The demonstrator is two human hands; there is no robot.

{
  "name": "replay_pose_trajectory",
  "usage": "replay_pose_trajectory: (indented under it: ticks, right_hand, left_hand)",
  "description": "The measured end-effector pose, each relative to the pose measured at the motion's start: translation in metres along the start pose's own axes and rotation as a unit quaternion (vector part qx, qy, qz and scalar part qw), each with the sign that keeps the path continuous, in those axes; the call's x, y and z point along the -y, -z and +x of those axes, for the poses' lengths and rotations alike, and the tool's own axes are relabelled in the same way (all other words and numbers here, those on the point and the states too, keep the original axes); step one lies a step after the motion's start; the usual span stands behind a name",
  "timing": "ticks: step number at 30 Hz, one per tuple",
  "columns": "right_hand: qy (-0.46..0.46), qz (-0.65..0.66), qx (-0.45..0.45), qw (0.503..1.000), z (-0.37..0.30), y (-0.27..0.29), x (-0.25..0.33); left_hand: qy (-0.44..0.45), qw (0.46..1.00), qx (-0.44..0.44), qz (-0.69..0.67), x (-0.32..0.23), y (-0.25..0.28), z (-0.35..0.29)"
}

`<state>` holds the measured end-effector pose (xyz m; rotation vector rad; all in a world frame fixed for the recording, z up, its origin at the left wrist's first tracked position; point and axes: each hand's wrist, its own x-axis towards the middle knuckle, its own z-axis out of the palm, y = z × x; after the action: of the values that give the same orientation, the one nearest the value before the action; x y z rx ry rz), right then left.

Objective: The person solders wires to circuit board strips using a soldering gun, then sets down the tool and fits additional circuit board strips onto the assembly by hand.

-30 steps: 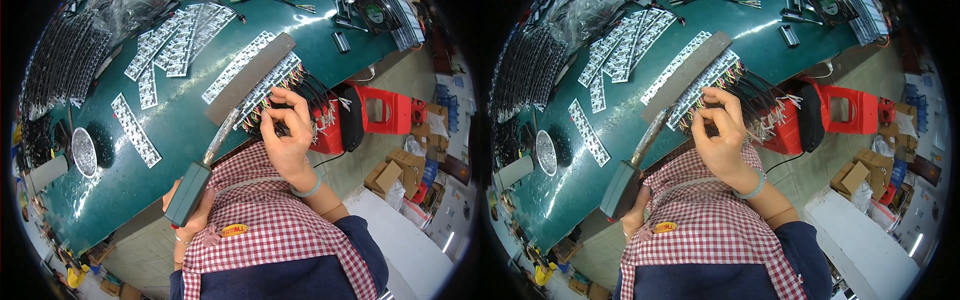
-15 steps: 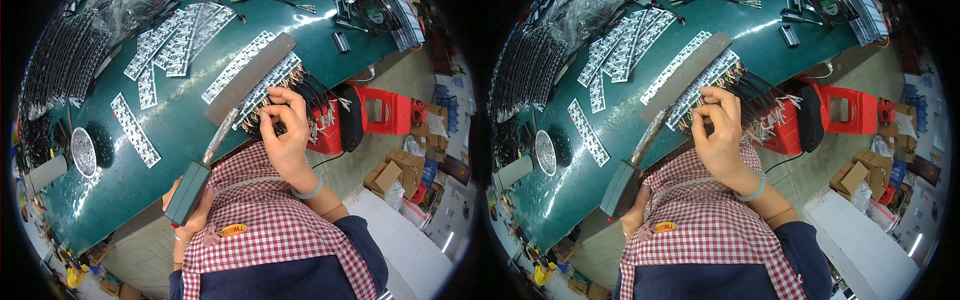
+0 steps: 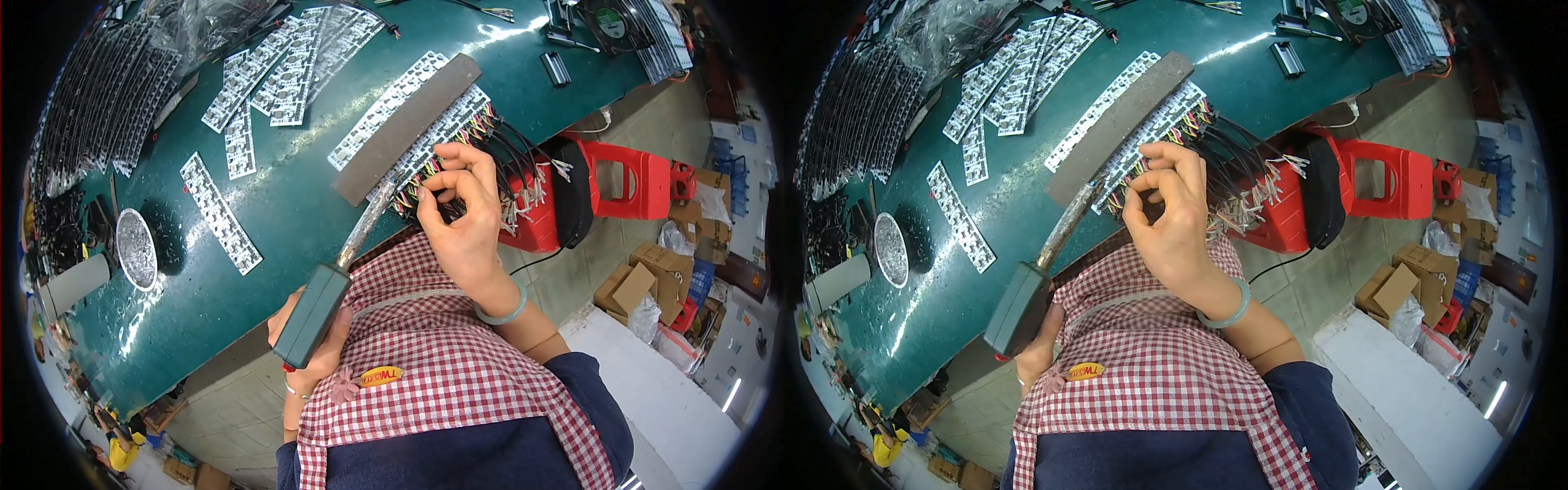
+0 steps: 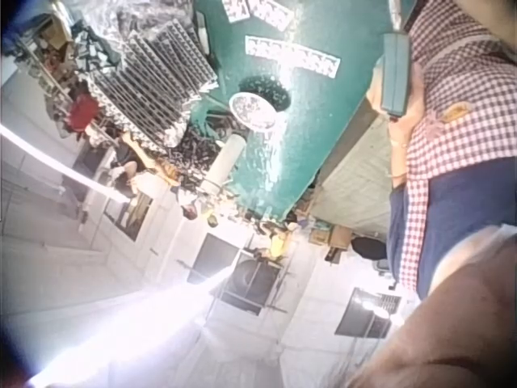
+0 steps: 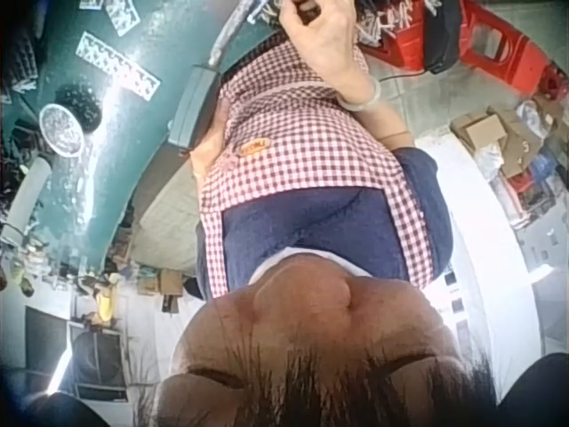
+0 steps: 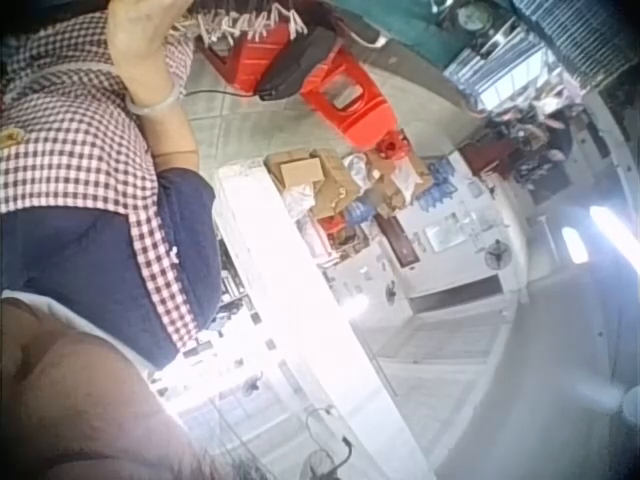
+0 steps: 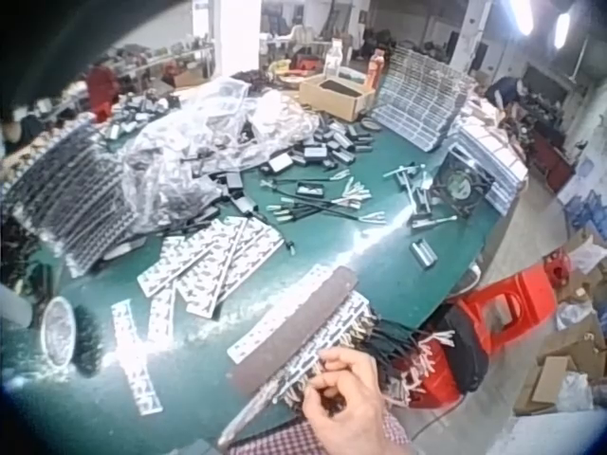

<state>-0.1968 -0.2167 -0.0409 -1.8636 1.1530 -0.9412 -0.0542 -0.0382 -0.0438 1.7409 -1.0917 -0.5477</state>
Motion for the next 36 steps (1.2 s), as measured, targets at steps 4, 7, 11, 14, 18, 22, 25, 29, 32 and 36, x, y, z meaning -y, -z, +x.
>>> replay_pose_trajectory:
  ticks: [4,7,11,14,18,22,25,29,32,36]
  right_hand:
    - [0.009,-0.013,-0.008,1.0,0.0001,-0.0014,-0.0013]
    - [0.008,-0.03,0.0,1.0,-0.0011,-0.002,-0.0025]
    - [0.031,-0.055,-0.006,0.998,-0.002,-0.0031,-0.005]
    - [0.055,-0.07,-0.014,0.996,-0.0024,-0.0042,-0.0086]
    - [0.048,-0.068,-0.015,0.996,-0.0031,-0.0049,-0.007]
    - [0.025,-0.033,-0.02,0.999,-0.0026,-0.005,-0.0045]
    - [0.018,-0.028,-0.025,0.999,-0.0022,-0.0054,-0.0033]
    - [0.032,-0.036,-0.028,0.998,-0.0022,-0.0057,-0.0051]
    - [0.036,-0.032,-0.026,0.999,-0.0012,-0.0056,-0.0058]
    - [0.053,-0.09,-0.008,0.995,0.0032,-0.0043,-0.0046]
  left_hand:
    - [0.017,1.0,0.002,0.002,0.0007,0.0001,-0.0012]
    - [0.044,0.999,-0.001,-0.004,-0.0016,0.0007,0.0001]
    - [0.038,0.999,-0.004,0.0,-0.0018,0.0012,-0.0004]
    - [0.029,1.0,-0.002,0.003,-0.0022,0.0007,0.0008]
    - [0.019,1.0,0.0,0.001,0.0001,0.0005,0.0003]
    - [0.02,1.0,0.0,0.002,0.001,0.0007,-0.0004]
    - [0.019,1.0,-0.001,0.001,0.002,0.0004,-0.0009]
    - [0.01,1.0,0.001,0.004,0.0017,-0.0003,0.0]
    - [0.005,1.0,0.0,0.002,0.0005,-0.0012,0.0013]
    - [-0.002,1.0,0.012,0.009,-0.0007,-0.001,0.0026]
